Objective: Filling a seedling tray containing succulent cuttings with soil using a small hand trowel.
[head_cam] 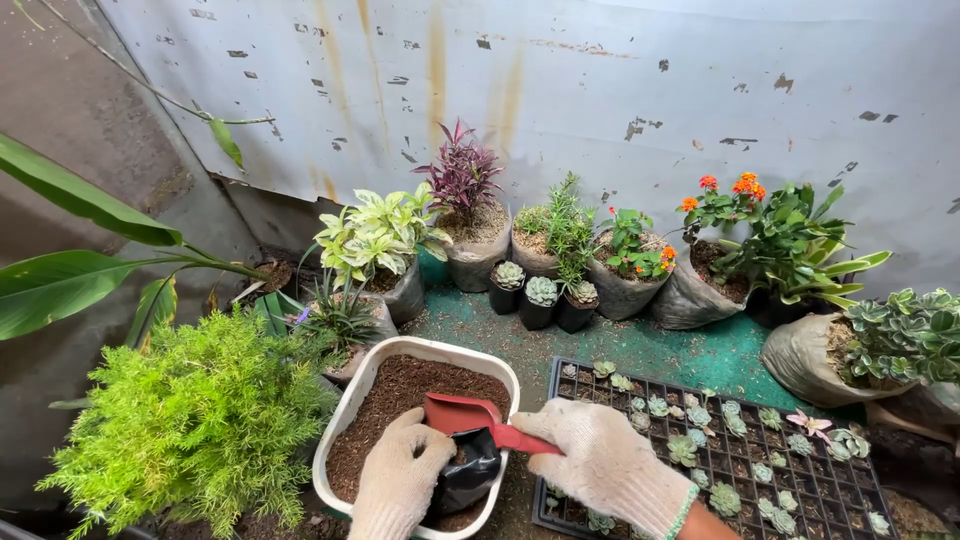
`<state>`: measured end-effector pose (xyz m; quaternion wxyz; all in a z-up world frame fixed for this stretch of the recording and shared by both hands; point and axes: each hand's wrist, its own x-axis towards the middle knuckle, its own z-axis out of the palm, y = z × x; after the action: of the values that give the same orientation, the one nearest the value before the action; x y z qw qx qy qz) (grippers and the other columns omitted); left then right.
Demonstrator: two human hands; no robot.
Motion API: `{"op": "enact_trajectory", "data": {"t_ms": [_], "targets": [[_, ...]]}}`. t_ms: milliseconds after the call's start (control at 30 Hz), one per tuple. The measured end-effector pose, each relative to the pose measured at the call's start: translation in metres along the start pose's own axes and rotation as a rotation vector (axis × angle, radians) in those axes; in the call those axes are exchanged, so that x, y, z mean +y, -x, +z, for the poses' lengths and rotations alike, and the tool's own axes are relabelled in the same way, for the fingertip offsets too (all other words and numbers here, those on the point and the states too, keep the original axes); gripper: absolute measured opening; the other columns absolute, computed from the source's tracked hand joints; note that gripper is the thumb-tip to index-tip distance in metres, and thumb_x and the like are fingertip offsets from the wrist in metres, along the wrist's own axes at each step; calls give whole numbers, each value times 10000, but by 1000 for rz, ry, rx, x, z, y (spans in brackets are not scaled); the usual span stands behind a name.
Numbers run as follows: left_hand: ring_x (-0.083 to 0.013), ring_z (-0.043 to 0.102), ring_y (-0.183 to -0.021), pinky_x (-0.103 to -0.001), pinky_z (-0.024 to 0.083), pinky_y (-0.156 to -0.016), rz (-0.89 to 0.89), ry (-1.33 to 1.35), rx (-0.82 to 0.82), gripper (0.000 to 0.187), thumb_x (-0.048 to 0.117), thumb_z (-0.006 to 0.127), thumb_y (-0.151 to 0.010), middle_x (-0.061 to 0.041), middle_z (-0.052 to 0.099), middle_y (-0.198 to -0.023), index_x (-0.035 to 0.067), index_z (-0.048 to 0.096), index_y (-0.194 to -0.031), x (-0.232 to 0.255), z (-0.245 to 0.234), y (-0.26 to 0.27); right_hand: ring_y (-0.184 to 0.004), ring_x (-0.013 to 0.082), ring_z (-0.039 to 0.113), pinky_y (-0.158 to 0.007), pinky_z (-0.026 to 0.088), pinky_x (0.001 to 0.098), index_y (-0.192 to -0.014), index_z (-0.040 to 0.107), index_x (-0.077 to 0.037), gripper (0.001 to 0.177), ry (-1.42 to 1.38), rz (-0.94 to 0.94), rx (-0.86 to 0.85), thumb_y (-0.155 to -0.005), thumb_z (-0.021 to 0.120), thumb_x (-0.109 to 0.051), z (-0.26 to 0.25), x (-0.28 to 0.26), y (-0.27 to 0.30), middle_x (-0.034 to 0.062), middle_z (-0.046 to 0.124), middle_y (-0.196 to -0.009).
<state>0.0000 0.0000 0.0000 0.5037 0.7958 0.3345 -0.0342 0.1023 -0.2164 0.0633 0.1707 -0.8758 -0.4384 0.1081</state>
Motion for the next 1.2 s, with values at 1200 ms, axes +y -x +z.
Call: {"op": "enact_trajectory", "data": {"t_ms": [1200], "targets": [[-120,695,-1196,-293,528,-1058,-170,-151,157,367,357,580,-912,78,748,-1272,231,767,-1201,41,-10,48,-826,37,738,-742,581,208,-1273,729,-460,499,-51,427,-122,-780,743,-384,-85,-20,63,-193,787,-981]]}}
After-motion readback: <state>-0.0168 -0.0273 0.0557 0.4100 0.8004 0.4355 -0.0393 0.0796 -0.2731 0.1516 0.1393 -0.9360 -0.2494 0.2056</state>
